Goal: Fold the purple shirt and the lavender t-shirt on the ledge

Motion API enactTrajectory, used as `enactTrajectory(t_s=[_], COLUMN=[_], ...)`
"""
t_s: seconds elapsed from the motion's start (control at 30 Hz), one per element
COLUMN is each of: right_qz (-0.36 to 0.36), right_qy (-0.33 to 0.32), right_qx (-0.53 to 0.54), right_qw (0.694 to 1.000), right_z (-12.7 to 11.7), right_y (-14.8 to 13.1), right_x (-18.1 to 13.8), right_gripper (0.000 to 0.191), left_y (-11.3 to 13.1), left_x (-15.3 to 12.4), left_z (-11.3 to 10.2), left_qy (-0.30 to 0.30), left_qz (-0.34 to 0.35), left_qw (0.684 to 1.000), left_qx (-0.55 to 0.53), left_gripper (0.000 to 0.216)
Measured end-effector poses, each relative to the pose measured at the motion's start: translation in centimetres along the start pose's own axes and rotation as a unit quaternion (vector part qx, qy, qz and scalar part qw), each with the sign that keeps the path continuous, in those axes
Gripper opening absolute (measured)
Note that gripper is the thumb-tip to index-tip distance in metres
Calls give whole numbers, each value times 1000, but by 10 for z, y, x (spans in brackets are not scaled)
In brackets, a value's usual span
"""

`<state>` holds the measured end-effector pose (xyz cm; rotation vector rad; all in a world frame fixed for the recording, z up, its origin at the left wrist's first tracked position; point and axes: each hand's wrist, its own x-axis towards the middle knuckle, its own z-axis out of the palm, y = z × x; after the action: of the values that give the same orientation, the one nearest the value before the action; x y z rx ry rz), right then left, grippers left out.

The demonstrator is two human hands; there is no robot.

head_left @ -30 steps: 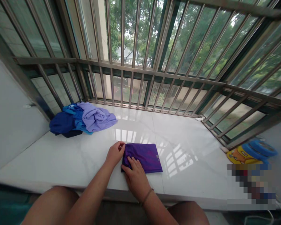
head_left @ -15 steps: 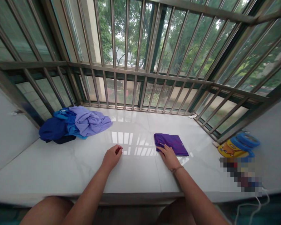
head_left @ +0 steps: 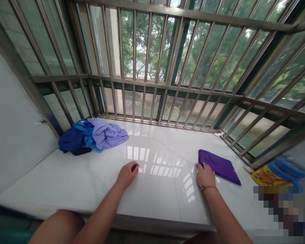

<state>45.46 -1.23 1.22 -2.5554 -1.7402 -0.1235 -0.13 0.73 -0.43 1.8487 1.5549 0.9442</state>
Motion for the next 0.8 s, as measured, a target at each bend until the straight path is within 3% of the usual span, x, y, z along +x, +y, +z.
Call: enactTrajectory(t_s=[0.17, 0.3, 0.43, 0.5, 0.57, 0.67, 0.8], right_qz=[-61, -81, -68, -70, -75, -76, -70], right_qy=[-4, 12, 9, 9, 13, 21, 30], right_qx=[-38, -22, 1, 8, 14, 28, 46], right_qw=[997, 996, 998, 997, 997, 997, 996], right_z=[26, 34, 30, 27, 26, 26, 26], right_y=[-37, -47, -49, -49, -49, -49, -51], right_x=[-74, -123, -136, -134, -132, -133, -135], right_gripper=[57, 60, 63, 63, 62, 63, 61], left_y=[3, 7, 8, 7, 5, 4, 2], left_x=[-1, -7, -2, 9, 28, 61, 101], left_z=[-3, -2, 1, -8, -30, -84, -156], left_qy=[-1, -4, -13, 0, 39, 124, 206], left_qz=[-2, -4, -8, -17, -29, -38, -50], left_qw=[1000, 1000, 999, 998, 995, 980, 923], left_qx=[-5, 9, 38, 60, 91, 152, 321], left_gripper=[15, 14, 13, 14, 21, 41, 63])
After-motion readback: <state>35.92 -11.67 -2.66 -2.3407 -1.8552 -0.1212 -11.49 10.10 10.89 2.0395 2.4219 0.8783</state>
